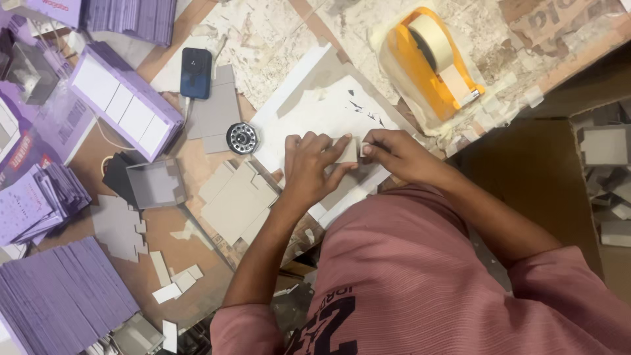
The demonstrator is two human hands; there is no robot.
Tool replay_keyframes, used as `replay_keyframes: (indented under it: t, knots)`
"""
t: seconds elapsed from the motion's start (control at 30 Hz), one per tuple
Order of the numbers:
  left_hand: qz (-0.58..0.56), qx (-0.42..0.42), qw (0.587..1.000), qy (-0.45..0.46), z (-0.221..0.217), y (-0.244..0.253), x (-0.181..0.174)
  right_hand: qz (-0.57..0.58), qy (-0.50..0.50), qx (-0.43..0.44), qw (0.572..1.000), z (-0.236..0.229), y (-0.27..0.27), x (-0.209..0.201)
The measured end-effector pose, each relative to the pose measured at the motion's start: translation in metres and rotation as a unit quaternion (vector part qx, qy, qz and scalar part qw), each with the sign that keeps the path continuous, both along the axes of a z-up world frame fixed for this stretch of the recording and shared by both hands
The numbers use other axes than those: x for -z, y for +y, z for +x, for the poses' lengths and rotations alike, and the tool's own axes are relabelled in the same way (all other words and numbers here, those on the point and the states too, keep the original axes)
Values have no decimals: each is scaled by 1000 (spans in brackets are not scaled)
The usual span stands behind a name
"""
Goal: The person assembles small paper boxes by folding flat pieces and securing edges with tape. They repeatedly pick up a piece, fold it into a box shape, apply tape from a dispenser, and place the finished box aside.
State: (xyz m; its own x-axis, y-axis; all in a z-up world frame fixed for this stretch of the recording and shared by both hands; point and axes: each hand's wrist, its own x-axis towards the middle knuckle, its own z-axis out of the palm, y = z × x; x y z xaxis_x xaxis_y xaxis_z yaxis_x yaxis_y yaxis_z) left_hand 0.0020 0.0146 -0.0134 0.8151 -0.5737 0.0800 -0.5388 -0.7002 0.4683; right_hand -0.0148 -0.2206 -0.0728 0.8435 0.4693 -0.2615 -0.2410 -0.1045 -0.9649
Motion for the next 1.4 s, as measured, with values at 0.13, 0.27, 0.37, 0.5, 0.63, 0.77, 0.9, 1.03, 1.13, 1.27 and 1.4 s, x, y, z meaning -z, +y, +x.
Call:
replay_keyframes:
  t: [0.13,0.27,0.37,0.5,0.63,0.77,0.9,1.03,1.13,1.27,1.4]
  knots:
    - [-1,-7,1000,1,-1,0,-4,-39,-7,-7,999,8,6,-7]
    - [-4,-6,1000,3,0,-2,-4,-45,-5,-12,999,8,2,-9]
    - [-6,-5,1000,5,0,-1,-5,-57,-11,-19,998,8,5,-7]
    - [-11,-5,1000,7,0,0,-5,-22,22,9,999,9,14,-3]
    - [-16,-16,1000,13,-1,-1,-2,-49,93,63,993,12,26,-2]
    - [-32,-26,999,29,-1,-1,-2,-62,138,75,986,22,28,-12]
    - [-35,-38,997,62,-1,-2,-2,-62,197,54,977,30,23,-18]
    - [-30,-36,997,56,-1,-3,-2,-63,227,36,971,31,21,6]
    - [-22,-38,998,53,2,-2,-4,21,222,47,974,28,21,38]
    - [-39,-25,998,36,1,-2,-2,14,213,83,974,12,19,76]
    - [-23,-28,999,40,-1,2,4,-1,154,143,978,-3,20,80]
